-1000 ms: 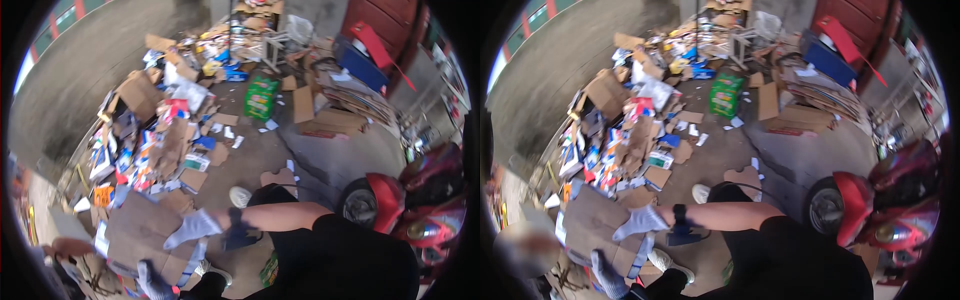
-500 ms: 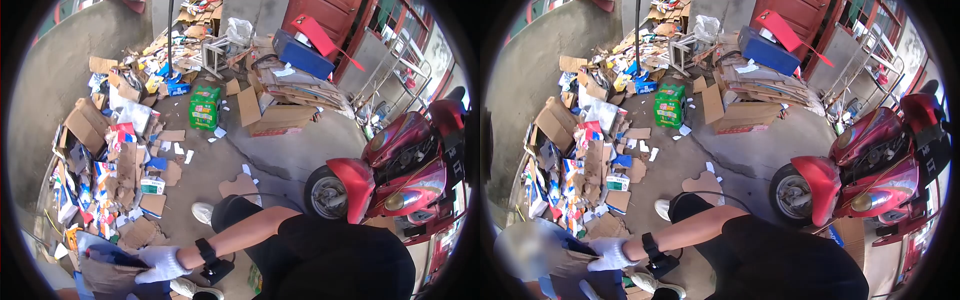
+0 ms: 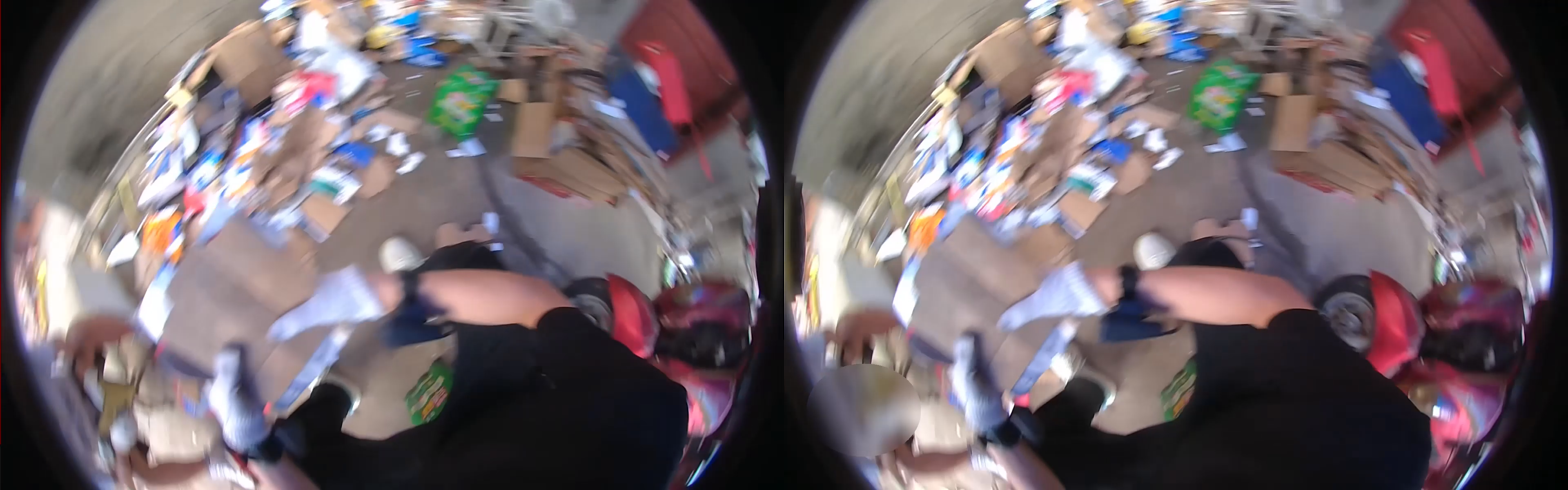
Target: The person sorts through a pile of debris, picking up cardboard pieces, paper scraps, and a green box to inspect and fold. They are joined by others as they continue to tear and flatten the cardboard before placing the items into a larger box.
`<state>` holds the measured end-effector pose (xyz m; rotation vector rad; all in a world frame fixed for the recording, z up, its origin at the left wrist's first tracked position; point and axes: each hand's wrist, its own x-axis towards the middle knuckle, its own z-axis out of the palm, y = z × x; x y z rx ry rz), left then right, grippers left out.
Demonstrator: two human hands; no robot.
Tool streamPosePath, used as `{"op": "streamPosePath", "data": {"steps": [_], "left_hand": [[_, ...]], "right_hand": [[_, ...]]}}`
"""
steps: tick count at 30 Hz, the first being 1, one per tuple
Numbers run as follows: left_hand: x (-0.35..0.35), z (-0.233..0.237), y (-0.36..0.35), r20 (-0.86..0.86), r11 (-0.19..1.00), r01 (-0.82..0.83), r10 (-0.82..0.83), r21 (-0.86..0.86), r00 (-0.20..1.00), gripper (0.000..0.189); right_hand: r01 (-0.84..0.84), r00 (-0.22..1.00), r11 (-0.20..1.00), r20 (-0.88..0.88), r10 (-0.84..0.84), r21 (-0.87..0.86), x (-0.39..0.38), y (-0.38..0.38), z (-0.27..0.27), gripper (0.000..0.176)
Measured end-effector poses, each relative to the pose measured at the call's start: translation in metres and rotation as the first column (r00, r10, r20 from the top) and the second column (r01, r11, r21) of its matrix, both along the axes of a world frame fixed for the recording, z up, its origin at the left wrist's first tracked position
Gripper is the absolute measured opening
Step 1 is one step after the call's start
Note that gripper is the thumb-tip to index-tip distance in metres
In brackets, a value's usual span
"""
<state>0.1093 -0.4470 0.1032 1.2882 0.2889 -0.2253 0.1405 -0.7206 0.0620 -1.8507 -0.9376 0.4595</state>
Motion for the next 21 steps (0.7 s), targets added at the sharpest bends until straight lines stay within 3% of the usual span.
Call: {"op": "streamPosePath", "data": {"steps": [1,2,3,4,6,7,9,10,11,12,13,14,15,16,17,18,19,20,21], "left_hand": [[-0.005,-0.013,0.010,0.081,0.992,0.032,-0.042,0.119,0.996,0.031],[-0.016,-0.013,0.015,0.015,0.997,0.035,-0.036,0.076,0.999,0.031],[-0.023,-0.011,0.017,0.002,0.996,0.083,-0.083,-0.010,0.997,0.030],[-0.027,-0.007,0.021,-0.034,0.981,0.191,-0.193,-0.039,0.981,0.036],[-0.033,-0.015,0.027,-0.113,0.973,0.231,-0.228,0.016,0.967,0.045],[-0.043,-0.011,0.028,-0.130,0.977,0.210,-0.206,0.022,0.970,0.045],[-0.061,0.004,0.020,0.129,0.860,0.446,-0.485,0.248,0.865,0.039],[-0.070,0.011,0.009,0.142,0.893,0.416,-0.440,0.170,0.886,0.047],[-0.075,0.015,-0.001,0.145,0.901,0.403,-0.426,0.164,0.893,0.051],[-0.078,0.015,-0.006,0.143,0.908,0.390,-0.412,0.155,0.900,0.056],[-0.080,0.005,-0.007,0.073,0.909,0.411,-0.416,0.069,0.907,0.056],[-0.085,-0.005,-0.012,0.062,0.915,0.399,-0.402,0.058,0.913,0.056],[-0.093,-0.017,-0.019,0.085,0.935,0.317,-0.333,0.162,0.939,0.051],[-0.104,-0.032,-0.021,0.105,0.935,0.237,-0.272,0.263,0.957,0.046],[-0.108,-0.054,-0.018,0.041,0.838,0.377,-0.426,0.395,0.904,0.030],[-0.117,-0.068,-0.010,0.177,0.719,0.368,-0.559,0.590,0.810,0.018],[-0.112,-0.059,-0.016,0.133,0.792,0.407,-0.512,0.454,0.848,0.016],[-0.108,-0.050,-0.022,0.081,0.854,0.419,-0.462,0.309,0.883,0.015],[-0.110,-0.050,-0.021,0.065,0.860,0.411,-0.449,0.302,0.891,0.015]], "right_hand": [[0.057,0.969,0.973,-0.247,0.000,0.224,-0.008,0.000,0.004,0.044],[0.254,0.696,0.963,-0.708,-0.118,0.089,-0.015,0.006,0.039,0.046],[0.377,0.507,0.901,-0.862,-0.007,0.215,-0.028,0.008,0.046,0.048],[0.409,0.360,0.893,-0.932,0.031,0.188,-0.034,0.010,0.047,0.046],[0.325,0.332,0.940,-0.943,-0.009,0.106,-0.041,0.011,0.048,0.054],[0.307,0.418,0.945,-0.908,-0.033,0.107,-0.051,0.013,0.043,0.053],[0.223,0.652,0.963,-0.758,-0.030,0.154,-0.074,0.010,0.036,0.047],[0.173,0.877,0.948,-0.479,-0.025,0.267,-0.084,0.006,0.028,0.047],[-0.011,0.992,0.996,0.130,0.000,0.090,-0.091,-0.004,0.002,0.047],[-0.067,0.728,0.985,0.668,0.157,-0.159,-0.096,-0.011,-0.020,0.047],[-0.083,0.730,0.982,0.660,0.176,-0.170,-0.100,-0.010,-0.013,0.047],[0.040,0.992,0.982,0.122,-0.018,-0.184,-0.104,-0.006,0.002,0.047],[0.133,0.859,0.953,-0.448,-0.248,-0.272,-0.105,-0.002,0.007,0.047],[0.120,0.849,0.954,-0.470,-0.242,-0.275,-0.105,0.003,-0.003,0.047],[0.198,0.973,0.967,-0.087,-0.214,-0.161,-0.106,0.006,-0.017,0.046],[0.220,0.927,0.975,0.318,-0.202,-0.024,-0.105,0.007,-0.027,0.044],[0.263,0.965,0.965,-0.002,-0.263,0.022,-0.100,0.006,-0.007,0.048],[0.251,0.968,0.968,-0.023,-0.250,0.013,-0.096,0.014,0.008,0.048],[0.374,0.923,0.921,-0.138,-0.359,0.105,-0.090,0.027,0.020,0.053]]}}
